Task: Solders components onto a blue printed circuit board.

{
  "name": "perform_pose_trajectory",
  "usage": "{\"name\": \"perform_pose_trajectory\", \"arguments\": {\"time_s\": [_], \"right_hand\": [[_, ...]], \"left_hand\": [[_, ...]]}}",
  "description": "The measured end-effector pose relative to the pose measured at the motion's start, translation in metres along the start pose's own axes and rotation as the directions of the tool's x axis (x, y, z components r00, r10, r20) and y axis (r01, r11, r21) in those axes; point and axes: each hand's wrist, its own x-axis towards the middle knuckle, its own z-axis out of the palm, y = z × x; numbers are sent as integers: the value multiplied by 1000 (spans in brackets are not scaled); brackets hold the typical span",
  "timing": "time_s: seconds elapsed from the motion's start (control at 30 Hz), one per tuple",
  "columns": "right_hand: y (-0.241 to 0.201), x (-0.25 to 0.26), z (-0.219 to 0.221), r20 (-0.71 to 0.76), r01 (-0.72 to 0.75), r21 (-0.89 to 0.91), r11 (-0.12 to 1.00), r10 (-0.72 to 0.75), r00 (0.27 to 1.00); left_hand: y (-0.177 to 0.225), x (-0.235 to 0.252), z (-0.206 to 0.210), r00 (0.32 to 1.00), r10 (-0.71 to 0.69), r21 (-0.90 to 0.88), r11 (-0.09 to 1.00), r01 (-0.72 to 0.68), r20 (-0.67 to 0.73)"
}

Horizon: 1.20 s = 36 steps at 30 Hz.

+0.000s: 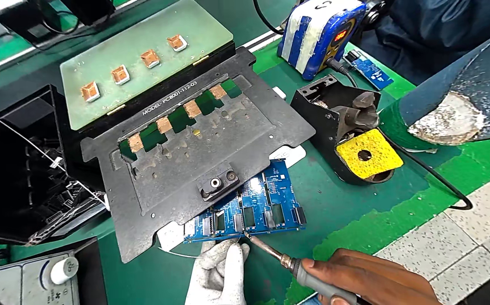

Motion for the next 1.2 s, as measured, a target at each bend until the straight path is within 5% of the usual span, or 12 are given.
{"name": "perform_pose_trajectory", "arguments": {"time_s": [0.73, 1.2], "right_hand": [[1, 8, -2, 39, -19, -1, 1000, 19, 999], [-1, 9, -1, 25, -27, 3, 1000, 26, 999]], "left_hand": [[-1, -3, 8, 991, 103, 103, 990, -94, -83], [8, -2, 12, 995, 34, 109, 994, -24, -94]]}}
